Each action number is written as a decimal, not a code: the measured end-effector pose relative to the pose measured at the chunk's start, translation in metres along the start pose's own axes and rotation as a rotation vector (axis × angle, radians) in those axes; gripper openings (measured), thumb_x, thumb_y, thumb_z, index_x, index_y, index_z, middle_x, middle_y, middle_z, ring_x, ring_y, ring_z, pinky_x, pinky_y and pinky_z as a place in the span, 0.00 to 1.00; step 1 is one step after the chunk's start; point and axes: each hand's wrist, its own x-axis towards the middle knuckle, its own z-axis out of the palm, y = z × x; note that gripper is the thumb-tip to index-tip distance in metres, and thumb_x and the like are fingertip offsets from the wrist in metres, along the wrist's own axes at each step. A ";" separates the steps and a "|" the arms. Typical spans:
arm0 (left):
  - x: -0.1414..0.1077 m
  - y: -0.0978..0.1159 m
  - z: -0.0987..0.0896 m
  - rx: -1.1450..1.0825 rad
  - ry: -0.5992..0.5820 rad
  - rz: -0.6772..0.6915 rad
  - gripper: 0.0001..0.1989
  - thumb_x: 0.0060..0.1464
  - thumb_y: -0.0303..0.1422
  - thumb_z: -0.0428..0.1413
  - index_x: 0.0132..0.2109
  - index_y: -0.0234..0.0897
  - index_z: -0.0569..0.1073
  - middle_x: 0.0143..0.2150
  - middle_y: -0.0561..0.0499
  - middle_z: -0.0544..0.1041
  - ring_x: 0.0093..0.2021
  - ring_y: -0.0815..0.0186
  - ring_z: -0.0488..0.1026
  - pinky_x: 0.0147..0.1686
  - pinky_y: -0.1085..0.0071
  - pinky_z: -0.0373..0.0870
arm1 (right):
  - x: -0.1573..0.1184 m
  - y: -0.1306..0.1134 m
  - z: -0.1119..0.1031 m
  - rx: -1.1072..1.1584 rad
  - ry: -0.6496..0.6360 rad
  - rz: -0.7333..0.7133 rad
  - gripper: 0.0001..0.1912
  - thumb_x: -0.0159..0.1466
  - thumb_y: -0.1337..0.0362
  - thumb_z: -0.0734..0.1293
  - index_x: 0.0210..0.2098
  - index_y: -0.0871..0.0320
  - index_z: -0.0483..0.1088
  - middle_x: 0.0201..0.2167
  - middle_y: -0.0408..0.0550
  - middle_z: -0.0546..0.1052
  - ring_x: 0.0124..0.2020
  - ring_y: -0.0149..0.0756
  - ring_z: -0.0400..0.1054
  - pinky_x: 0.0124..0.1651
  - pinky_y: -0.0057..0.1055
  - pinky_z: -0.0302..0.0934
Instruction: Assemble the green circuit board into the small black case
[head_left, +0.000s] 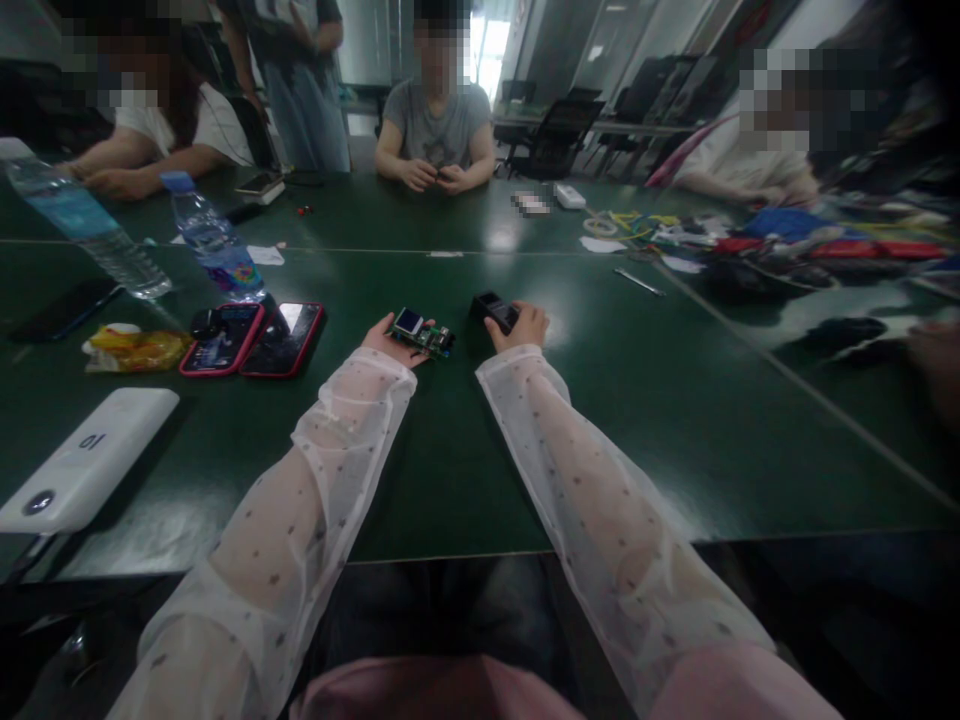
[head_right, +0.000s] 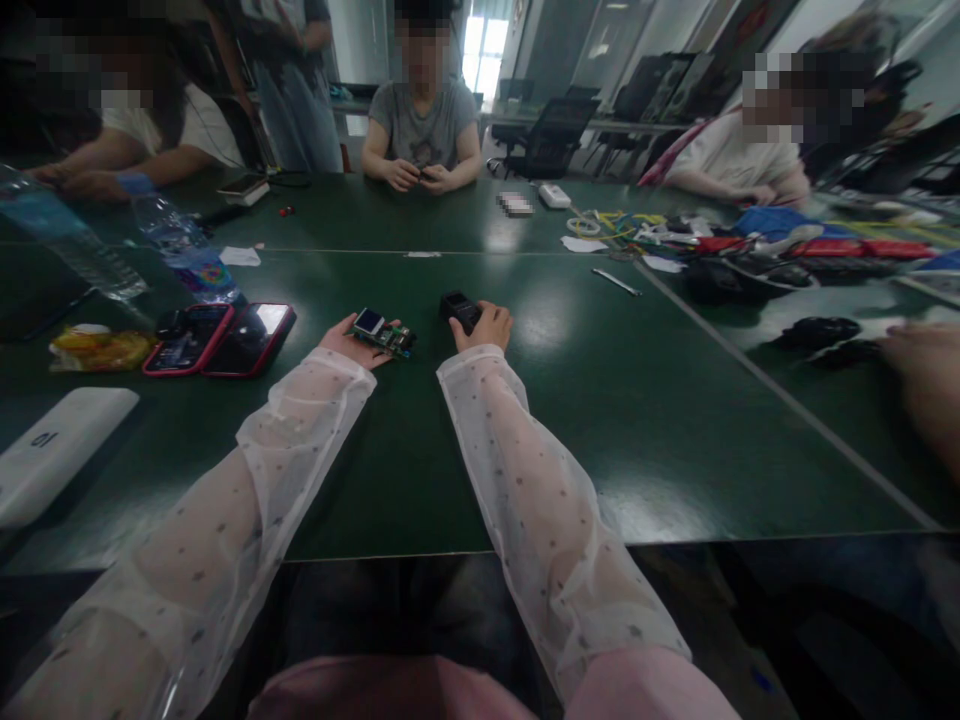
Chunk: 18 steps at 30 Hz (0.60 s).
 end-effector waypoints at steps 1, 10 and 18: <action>0.000 0.000 0.000 -0.003 0.000 0.001 0.26 0.64 0.45 0.42 0.62 0.37 0.61 0.49 0.41 0.78 0.50 0.53 0.77 0.51 0.54 0.72 | -0.001 -0.001 -0.002 0.003 -0.004 -0.011 0.32 0.58 0.50 0.68 0.55 0.63 0.61 0.54 0.64 0.63 0.57 0.57 0.56 0.57 0.55 0.55; 0.001 -0.001 -0.002 -0.006 0.000 0.003 0.26 0.63 0.45 0.44 0.63 0.37 0.61 0.50 0.40 0.78 0.50 0.53 0.76 0.52 0.54 0.71 | -0.003 -0.009 -0.007 0.010 -0.029 0.011 0.32 0.58 0.53 0.69 0.55 0.64 0.60 0.54 0.66 0.62 0.58 0.58 0.55 0.58 0.56 0.56; 0.001 -0.001 0.000 -0.005 -0.002 0.006 0.26 0.63 0.45 0.43 0.62 0.37 0.61 0.49 0.40 0.78 0.49 0.53 0.77 0.52 0.54 0.70 | 0.001 0.002 0.002 0.007 -0.037 -0.022 0.32 0.57 0.57 0.69 0.56 0.65 0.59 0.54 0.65 0.63 0.58 0.56 0.56 0.61 0.55 0.54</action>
